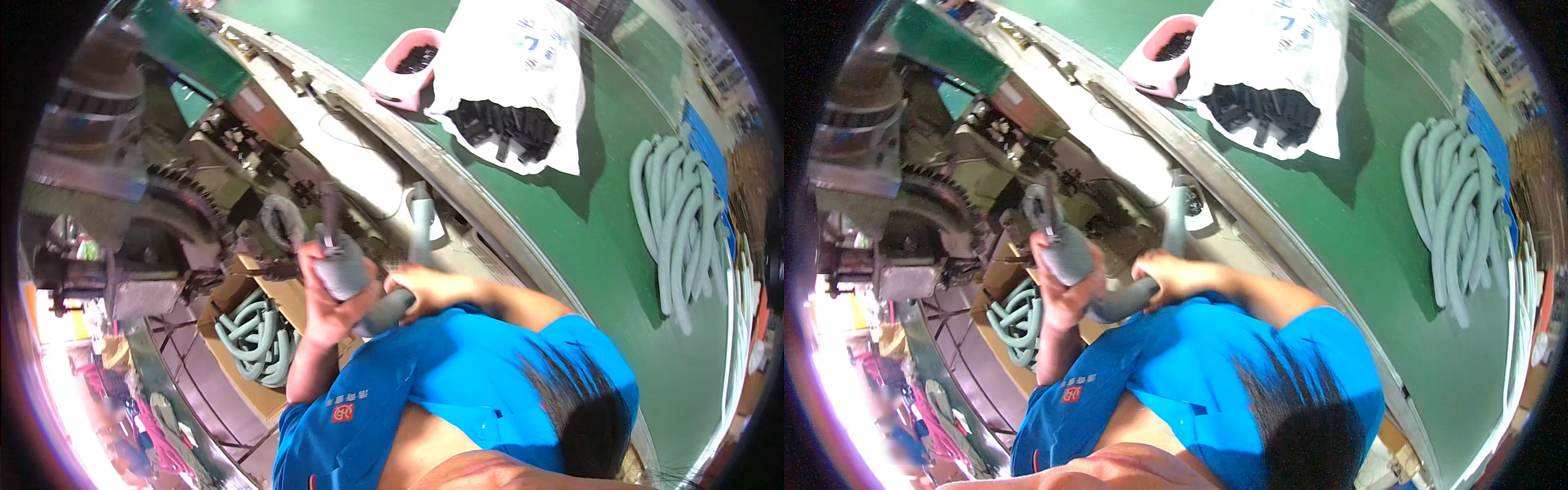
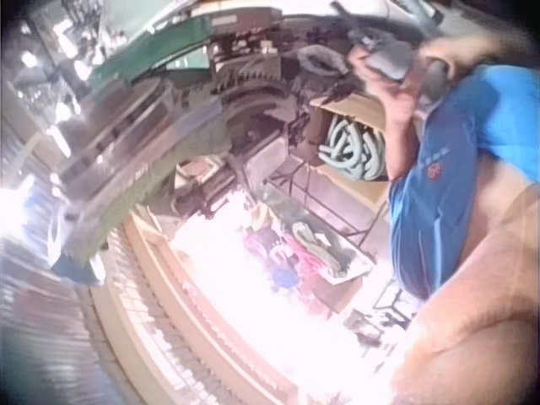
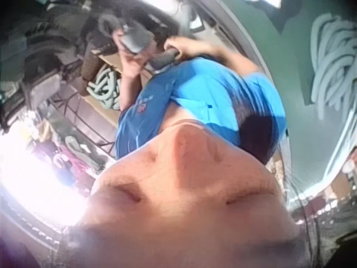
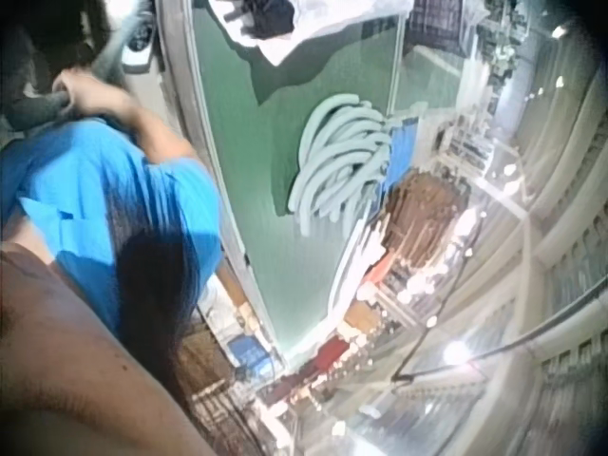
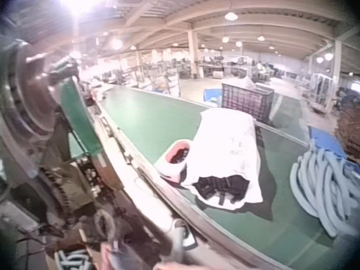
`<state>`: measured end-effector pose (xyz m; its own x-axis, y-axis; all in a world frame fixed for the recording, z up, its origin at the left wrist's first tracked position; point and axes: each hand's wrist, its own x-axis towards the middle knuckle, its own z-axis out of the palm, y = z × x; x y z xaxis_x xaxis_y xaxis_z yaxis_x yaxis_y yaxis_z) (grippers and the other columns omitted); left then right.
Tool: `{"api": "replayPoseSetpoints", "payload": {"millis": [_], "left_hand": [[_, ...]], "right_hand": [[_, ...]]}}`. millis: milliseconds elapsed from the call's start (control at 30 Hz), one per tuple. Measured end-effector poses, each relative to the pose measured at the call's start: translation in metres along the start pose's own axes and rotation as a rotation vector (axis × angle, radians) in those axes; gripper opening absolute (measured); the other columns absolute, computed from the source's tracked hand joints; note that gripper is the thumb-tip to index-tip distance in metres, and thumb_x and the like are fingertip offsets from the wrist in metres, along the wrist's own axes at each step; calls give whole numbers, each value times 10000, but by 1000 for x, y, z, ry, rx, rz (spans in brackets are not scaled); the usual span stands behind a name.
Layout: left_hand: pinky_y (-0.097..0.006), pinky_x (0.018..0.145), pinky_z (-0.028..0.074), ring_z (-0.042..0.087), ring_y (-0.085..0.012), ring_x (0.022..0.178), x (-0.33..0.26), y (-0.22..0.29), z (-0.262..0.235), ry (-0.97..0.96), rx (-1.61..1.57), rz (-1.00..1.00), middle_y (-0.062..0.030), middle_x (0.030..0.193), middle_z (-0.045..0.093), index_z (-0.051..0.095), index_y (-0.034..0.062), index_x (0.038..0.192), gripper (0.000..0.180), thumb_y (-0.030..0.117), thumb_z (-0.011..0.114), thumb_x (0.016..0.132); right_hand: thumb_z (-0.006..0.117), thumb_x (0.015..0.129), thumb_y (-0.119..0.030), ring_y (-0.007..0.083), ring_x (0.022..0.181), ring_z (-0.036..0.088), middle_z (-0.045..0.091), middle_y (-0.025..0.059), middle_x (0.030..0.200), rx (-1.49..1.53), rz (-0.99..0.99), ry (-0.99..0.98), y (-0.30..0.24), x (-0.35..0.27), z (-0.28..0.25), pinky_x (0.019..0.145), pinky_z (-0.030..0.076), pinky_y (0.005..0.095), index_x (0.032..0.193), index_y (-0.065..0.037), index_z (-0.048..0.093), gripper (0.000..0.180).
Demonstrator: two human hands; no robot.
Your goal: The person repeatedly picks up gray foam tubes and black plastic connectors, then inserts the connectors into the tube ends using a machine press. The person handles the parts one at a time and places the assembled units into a cardboard box.
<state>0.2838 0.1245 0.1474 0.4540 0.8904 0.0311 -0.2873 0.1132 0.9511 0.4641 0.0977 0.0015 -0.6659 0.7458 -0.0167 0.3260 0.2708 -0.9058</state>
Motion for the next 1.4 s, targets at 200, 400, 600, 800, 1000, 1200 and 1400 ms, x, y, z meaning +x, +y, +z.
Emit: {"api": "replayPoseSetpoints", "payload": {"millis": [200,400,600,800,1000,1200,1400], "left_hand": [[-270,699,456,540,-137,804,-17,8,-10,69,282,-82,-88,945,509,259,151,1102,639,-153,633,683],[-271,839,374,411,-122,942,-41,-2,-33,60,573,-210,-45,989,413,341,95,1106,573,27,726,688],[-279,845,394,466,-144,949,-37,13,-24,-180,696,-84,-76,1039,453,353,77,1131,555,40,707,706],[-288,838,409,505,-159,927,-52,10,-29,-184,685,-164,-94,1028,481,350,88,1139,551,48,700,715],[-291,820,421,538,-183,916,-71,15,-36,-180,676,-136,-98,1021,496,365,81,1135,544,46,703,710],[-308,769,454,609,-267,881,-88,19,-47,-153,687,-122,-123,1018,525,381,74,1127,539,48,706,698],[-332,812,440,564,-225,934,-102,14,-56,-308,641,-267,-123,1027,522,375,83,1112,556,60,731,685]], "right_hand": [[565,735,-6,342,1002,529,571,167,1031,-761,682,993,158,-28,-165,791,479,438,1065,-38,571,332],[547,851,-185,283,1098,538,560,116,1111,-1210,815,354,185,-51,-222,809,512,447,1149,-89,516,315],[501,916,-166,229,636,626,637,124,793,-260,457,566,107,-30,-207,596,516,325,1074,-18,534,219],[559,923,-336,31,627,472,591,-11,829,478,72,54,-86,-13,-151,531,353,179,1120,-26,621,372],[530,964,-288,39,570,414,520,-41,648,346,90,-31,-108,-2,-134,509,331,209,1118,-31,632,317],[524,966,-296,27,539,420,518,-45,642,384,114,-55,-112,18,-126,478,316,197,1093,-9,645,336],[516,959,-348,38,563,410,528,-30,647,378,127,-323,-118,50,-117,504,316,211,1006,-39,681,354]]}}
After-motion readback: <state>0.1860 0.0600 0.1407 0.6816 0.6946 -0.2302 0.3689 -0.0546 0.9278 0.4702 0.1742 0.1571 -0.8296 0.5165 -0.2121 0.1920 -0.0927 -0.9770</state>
